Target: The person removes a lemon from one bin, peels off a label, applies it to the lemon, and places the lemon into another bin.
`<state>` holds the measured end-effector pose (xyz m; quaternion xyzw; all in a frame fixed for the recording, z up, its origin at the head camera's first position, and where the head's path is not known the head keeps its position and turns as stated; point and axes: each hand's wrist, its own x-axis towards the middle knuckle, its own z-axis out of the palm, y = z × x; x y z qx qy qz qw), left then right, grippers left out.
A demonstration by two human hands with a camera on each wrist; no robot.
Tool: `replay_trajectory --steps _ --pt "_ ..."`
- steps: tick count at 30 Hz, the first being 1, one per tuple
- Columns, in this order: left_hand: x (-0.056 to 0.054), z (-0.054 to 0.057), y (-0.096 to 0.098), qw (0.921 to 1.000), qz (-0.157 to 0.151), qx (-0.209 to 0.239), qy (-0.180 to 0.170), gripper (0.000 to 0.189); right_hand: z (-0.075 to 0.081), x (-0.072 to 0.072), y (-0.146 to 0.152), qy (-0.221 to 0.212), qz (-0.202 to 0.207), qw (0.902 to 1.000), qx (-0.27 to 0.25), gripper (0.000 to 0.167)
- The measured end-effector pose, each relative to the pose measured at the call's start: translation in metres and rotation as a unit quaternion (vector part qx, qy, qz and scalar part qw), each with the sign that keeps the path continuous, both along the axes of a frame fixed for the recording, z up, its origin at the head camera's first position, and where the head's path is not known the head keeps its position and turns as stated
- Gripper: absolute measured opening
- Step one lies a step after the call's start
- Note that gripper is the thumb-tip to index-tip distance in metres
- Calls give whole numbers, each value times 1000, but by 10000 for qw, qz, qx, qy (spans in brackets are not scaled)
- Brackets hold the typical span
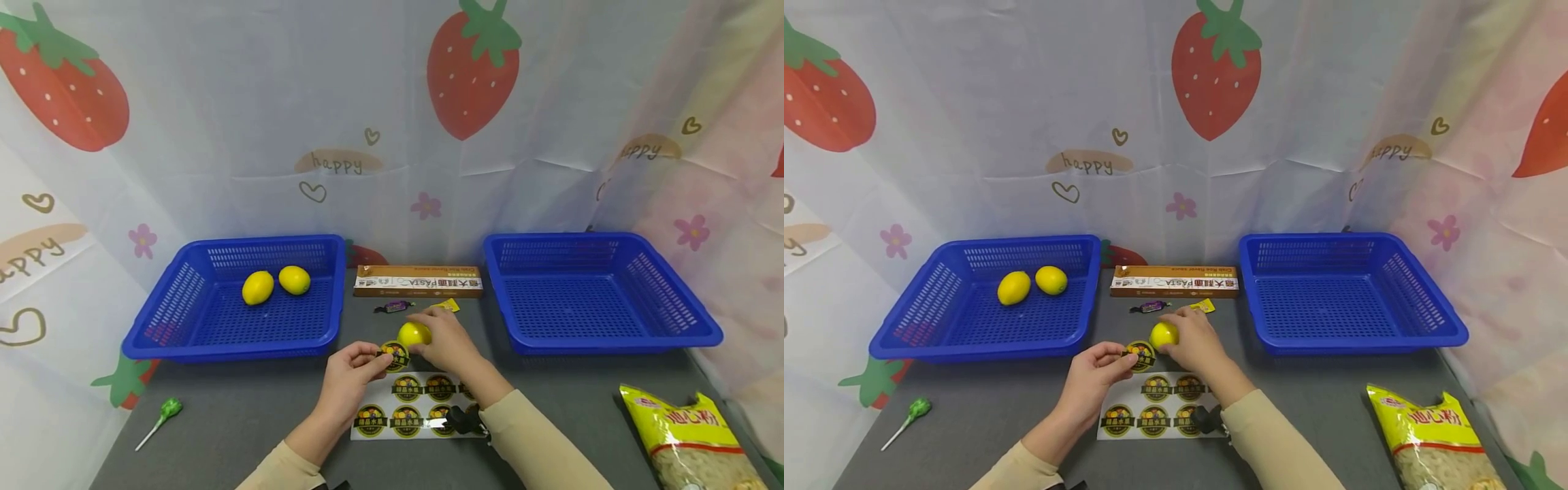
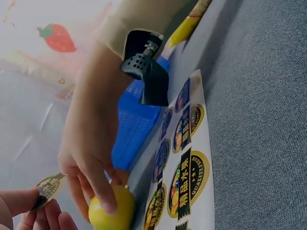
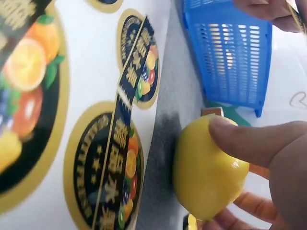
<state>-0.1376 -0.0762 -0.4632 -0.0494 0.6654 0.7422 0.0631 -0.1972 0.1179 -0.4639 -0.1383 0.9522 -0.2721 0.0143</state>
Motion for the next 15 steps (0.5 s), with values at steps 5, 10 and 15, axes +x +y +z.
replay_trajectory --steps 5,10,15 --pt "0 -1 -1 9999 90 -68 7 21 3 4 4 -182 -194 9983 510 63" --pt "-1 0 -3 9997 180 -126 57 23 1 7 13 -252 -567 9973 -398 63" --pt "0 3 -5 9997 178 -106 87 33 -4 12 25 -997 -843 9639 -2319 64"
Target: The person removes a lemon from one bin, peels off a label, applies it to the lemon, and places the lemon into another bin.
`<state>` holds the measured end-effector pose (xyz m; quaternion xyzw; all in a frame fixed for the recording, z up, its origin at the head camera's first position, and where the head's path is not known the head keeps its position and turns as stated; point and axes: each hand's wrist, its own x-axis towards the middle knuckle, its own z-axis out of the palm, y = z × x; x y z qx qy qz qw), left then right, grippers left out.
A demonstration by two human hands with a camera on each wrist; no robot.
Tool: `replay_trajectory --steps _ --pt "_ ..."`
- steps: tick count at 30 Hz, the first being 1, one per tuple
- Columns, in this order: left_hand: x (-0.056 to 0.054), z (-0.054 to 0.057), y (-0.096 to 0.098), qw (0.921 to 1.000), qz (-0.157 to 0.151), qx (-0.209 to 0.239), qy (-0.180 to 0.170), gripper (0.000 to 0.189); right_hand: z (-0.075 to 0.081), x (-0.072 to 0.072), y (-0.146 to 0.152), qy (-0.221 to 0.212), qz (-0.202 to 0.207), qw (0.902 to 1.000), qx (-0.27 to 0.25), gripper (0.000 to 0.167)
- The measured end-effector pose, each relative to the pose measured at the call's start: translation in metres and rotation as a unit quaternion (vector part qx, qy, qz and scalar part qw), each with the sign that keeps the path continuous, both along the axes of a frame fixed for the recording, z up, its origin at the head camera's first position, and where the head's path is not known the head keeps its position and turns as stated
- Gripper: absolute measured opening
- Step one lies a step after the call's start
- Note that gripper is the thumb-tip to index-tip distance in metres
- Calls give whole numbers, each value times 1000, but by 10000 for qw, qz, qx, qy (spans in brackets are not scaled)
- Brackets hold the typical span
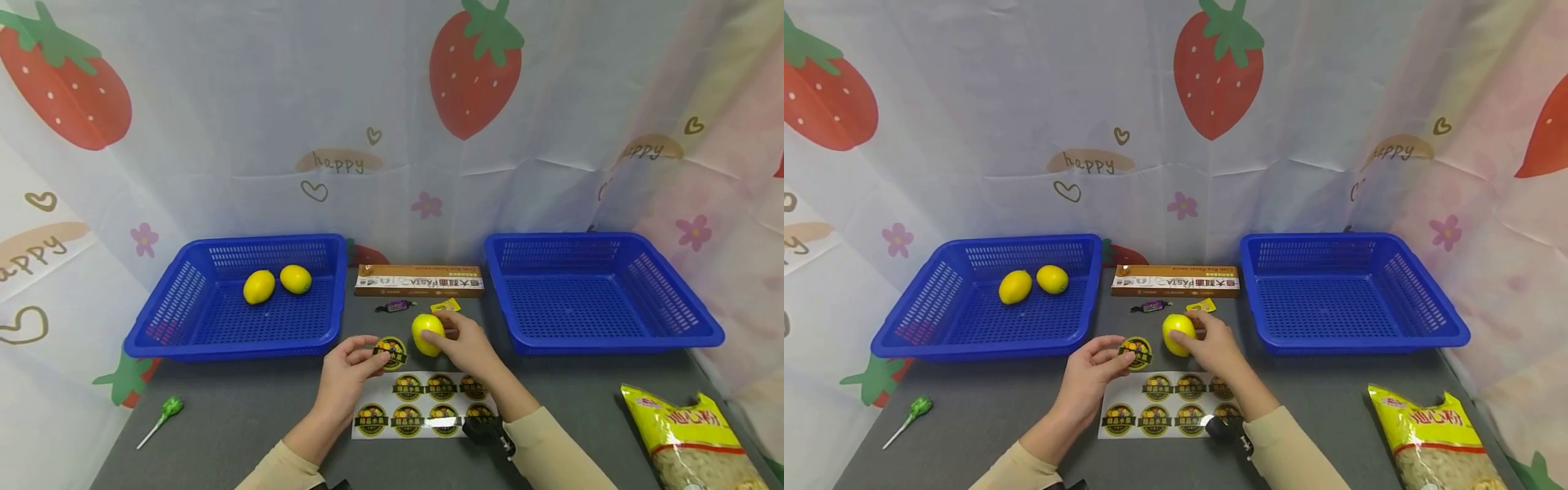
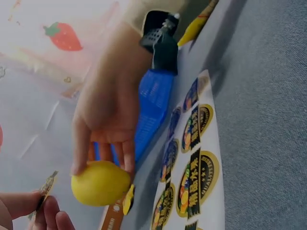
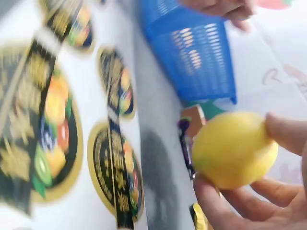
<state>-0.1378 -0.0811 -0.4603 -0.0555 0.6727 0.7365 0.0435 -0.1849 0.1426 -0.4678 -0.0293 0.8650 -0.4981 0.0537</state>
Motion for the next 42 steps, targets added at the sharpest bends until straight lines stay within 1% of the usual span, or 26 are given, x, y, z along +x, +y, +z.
replay_trajectory --steps 1,2,4,5,7,9,13,17,19,23,26,30,35,39,42 --pt "0 1 0 10000 22 38 1 35 -1 1 2 -219 6 9988 -438 64" --pt "0 2 1 10000 38 82 26 35 -1 3 4 -429 8 9952 -880 64" --pt "0 3 2 9997 95 222 44 33 -1 6 6 -820 18 9824 -1679 64" --pt "0 4 2 9994 129 304 41 30 0 8 6 -968 21 9752 -1989 63" --pt "0 5 4 9989 139 436 71 25 1 13 7 -1153 63 9627 -2447 61" --pt "-1 6 6 9984 112 552 66 23 3 17 7 -1220 112 9559 -2670 58" --pt "-1 9 9 9975 -51 707 18 21 5 24 5 -1212 281 9519 -2799 59" --pt "0 12 10 9968 -279 749 6 20 6 29 2 -1155 373 9496 -2890 58" --pt "1 14 11 9970 -388 669 26 21 6 31 1 -1174 393 9483 -2923 57" --pt "1 14 13 9979 -538 343 96 24 4 33 0 -1231 465 9473 -2921 57" --pt "1 14 15 9984 -525 111 146 26 4 34 0 -1228 516 9461 -2952 58" --pt "0 12 17 9987 -480 -38 144 29 5 35 -1 -1205 555 9445 -3004 58" --pt "1 13 17 9986 -489 -167 118 33 7 37 -2 -1120 601 9478 -2924 57" --pt "2 13 18 9987 -398 -292 104 35 6 38 -4 -1017 575 9506 -2877 56" --pt "1 13 20 9989 -332 -300 113 35 6 39 -6 -989 503 9520 -2854 55"
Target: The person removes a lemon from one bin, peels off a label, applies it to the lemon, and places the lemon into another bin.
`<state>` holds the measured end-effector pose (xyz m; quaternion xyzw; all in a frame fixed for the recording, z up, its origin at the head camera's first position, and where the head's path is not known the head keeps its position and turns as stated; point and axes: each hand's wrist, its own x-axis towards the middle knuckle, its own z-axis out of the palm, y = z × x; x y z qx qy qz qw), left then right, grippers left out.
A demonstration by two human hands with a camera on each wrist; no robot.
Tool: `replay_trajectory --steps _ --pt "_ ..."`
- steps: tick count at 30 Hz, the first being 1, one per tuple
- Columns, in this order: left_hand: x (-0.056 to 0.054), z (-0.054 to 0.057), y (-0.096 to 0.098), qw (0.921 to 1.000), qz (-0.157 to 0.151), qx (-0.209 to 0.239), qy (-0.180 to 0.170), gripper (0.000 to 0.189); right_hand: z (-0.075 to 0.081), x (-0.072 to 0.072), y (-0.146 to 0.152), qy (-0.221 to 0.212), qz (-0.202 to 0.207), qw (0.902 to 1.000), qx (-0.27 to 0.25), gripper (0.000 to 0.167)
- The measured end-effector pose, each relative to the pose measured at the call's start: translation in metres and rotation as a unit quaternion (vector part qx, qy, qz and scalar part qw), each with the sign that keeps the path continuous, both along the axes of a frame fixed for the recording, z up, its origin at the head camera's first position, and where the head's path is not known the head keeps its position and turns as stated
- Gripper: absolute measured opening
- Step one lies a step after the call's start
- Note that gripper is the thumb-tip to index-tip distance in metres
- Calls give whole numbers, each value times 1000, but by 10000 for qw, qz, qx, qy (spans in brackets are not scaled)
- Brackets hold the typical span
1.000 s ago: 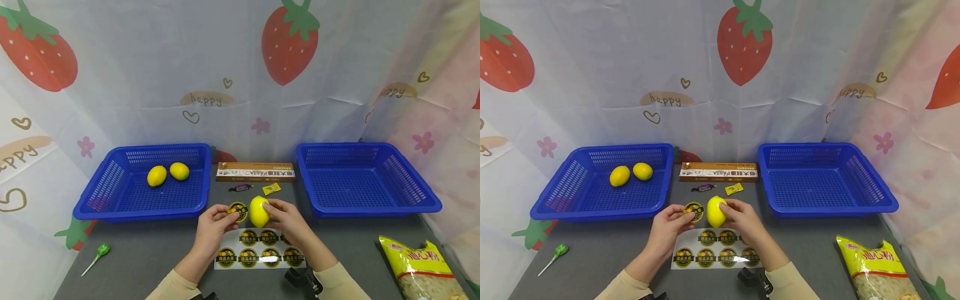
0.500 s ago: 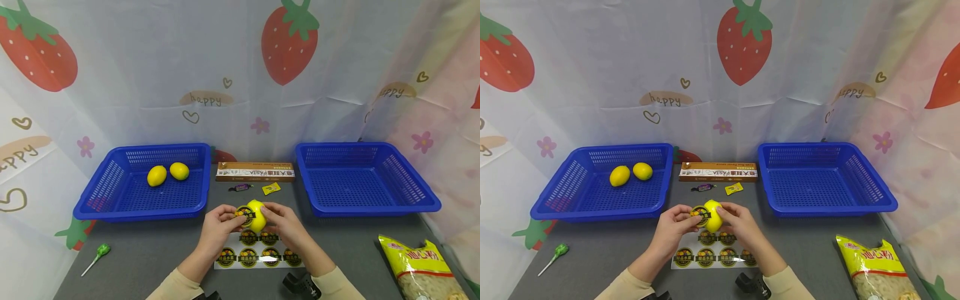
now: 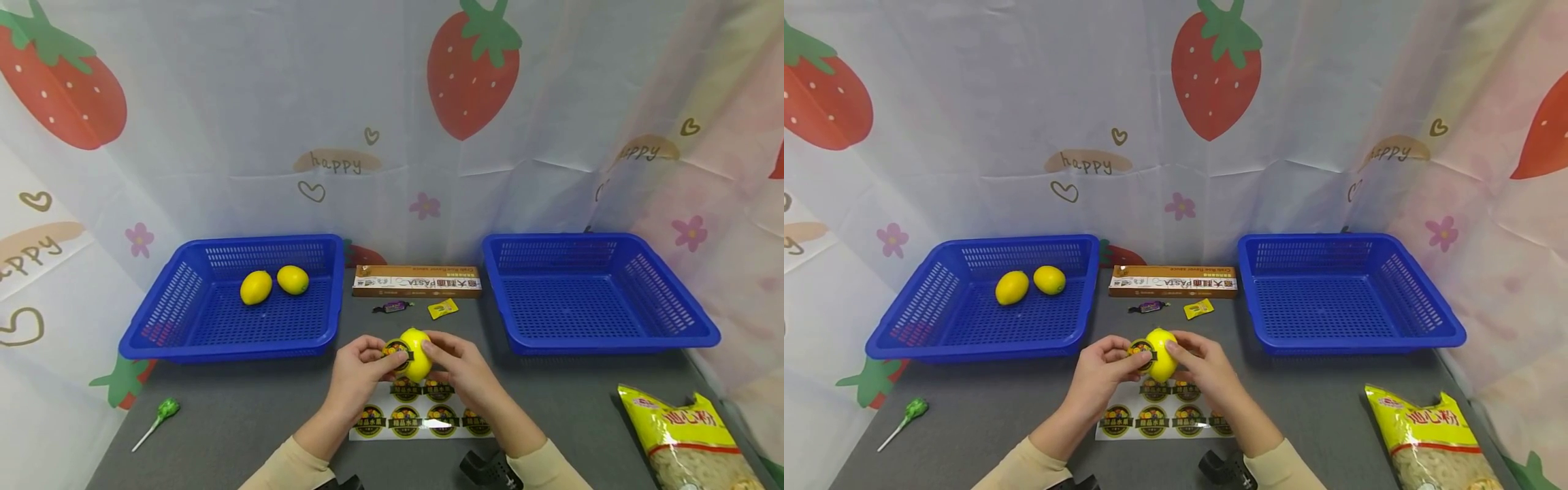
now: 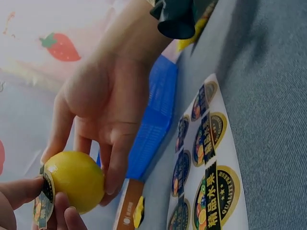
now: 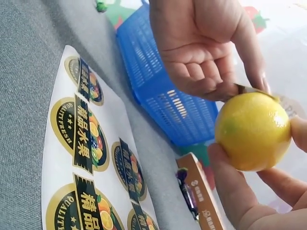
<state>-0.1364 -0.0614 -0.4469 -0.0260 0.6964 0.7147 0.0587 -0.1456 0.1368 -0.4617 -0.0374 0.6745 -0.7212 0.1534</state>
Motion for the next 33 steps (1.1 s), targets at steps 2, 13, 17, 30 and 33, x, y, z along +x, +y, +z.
replay_trajectory --steps 2,13,17,30,33 --pt "0 -1 1 10000 23 -4 11 35 0 1 -1 4 -52 10000 22 55" --pt "0 -4 3 9998 -181 54 -65 40 3 6 -4 184 -335 9992 84 52" --pt "1 -3 4 9997 -228 28 -69 40 3 7 -4 196 -333 9992 111 50" --pt "3 -2 1 9993 -332 102 -98 35 3 5 -2 128 106 9996 207 56" --pt "2 -1 -1 9992 -385 111 -60 33 2 4 0 219 192 9995 151 56"
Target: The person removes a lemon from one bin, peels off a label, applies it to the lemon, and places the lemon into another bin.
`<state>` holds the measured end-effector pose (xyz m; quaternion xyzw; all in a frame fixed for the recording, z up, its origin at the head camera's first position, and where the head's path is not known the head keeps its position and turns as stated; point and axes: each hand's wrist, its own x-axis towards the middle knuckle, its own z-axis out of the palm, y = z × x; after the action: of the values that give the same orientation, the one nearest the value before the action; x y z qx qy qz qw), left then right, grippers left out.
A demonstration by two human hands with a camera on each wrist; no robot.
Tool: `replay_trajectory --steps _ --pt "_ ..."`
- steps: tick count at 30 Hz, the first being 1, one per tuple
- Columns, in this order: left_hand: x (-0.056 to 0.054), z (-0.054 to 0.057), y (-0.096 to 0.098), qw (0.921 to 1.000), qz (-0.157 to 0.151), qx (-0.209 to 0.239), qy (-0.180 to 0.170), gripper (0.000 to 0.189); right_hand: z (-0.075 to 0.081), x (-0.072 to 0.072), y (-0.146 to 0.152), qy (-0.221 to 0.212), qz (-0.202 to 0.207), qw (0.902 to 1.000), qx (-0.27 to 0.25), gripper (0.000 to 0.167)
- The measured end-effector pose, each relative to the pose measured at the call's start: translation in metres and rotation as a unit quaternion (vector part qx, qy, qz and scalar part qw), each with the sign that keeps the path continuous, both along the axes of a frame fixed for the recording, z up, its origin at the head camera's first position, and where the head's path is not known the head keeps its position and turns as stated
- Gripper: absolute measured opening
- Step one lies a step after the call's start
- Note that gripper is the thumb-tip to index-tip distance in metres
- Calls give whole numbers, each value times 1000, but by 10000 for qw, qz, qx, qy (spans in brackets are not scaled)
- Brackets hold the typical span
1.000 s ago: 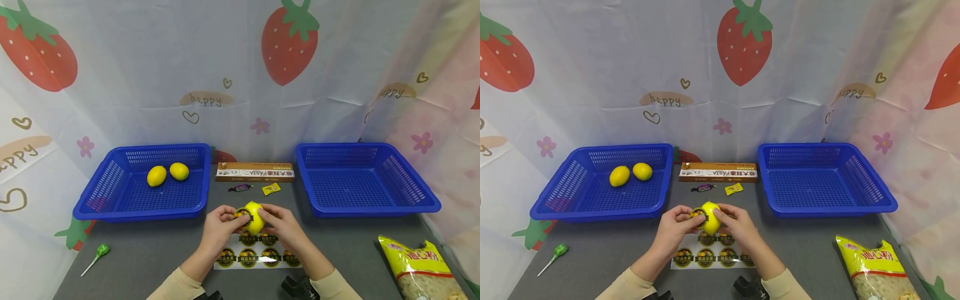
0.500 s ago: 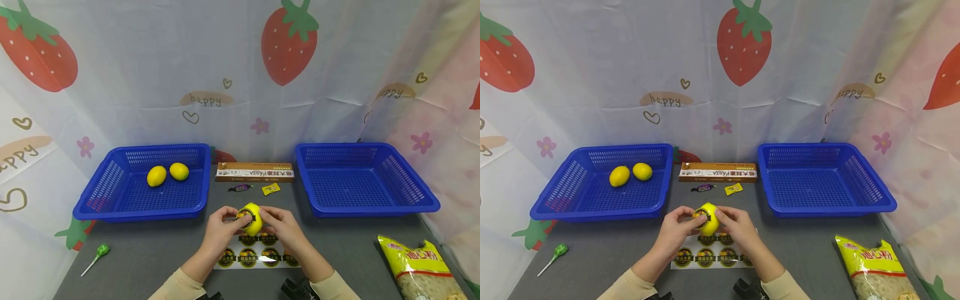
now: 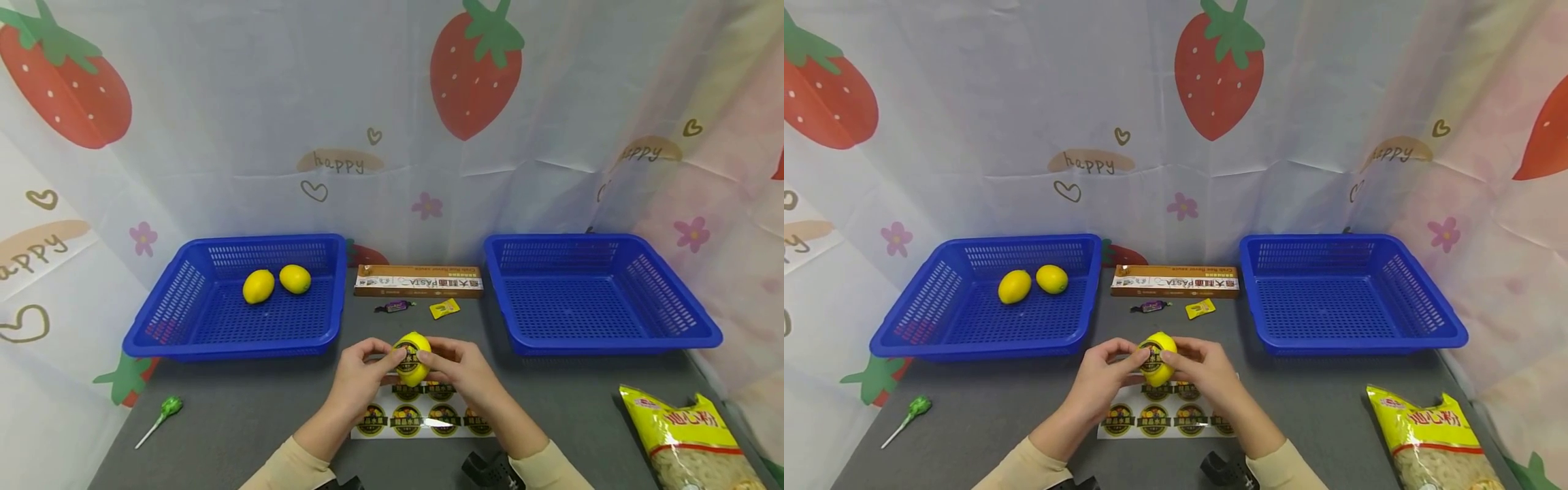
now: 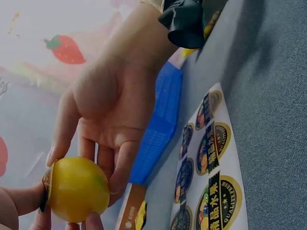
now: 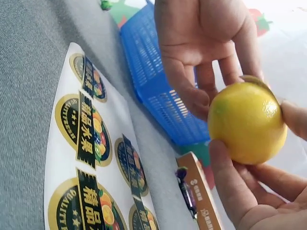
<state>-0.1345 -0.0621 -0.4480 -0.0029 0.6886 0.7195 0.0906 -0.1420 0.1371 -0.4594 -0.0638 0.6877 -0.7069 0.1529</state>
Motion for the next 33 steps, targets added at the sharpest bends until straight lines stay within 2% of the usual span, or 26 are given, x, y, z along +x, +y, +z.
replay_trajectory --steps 6,14,19,23,26,33 --pt "0 1 -1 9997 -80 216 -87 33 -1 0 4 94 -40 9997 -219 55" --pt "-1 2 -3 9987 13 429 -282 40 -1 1 4 113 46 9984 -560 53" --pt "-2 2 -6 9974 -284 528 -405 52 0 2 5 88 114 9969 -772 54" --pt "-3 -1 -7 9956 -467 590 -551 51 -1 2 6 69 142 9965 -824 54" --pt "-3 -3 -6 9966 -343 492 -561 51 -1 2 7 147 153 9976 -666 53" --pt "-1 -2 -1 9976 307 348 -506 47 2 3 5 633 381 9972 123 52"
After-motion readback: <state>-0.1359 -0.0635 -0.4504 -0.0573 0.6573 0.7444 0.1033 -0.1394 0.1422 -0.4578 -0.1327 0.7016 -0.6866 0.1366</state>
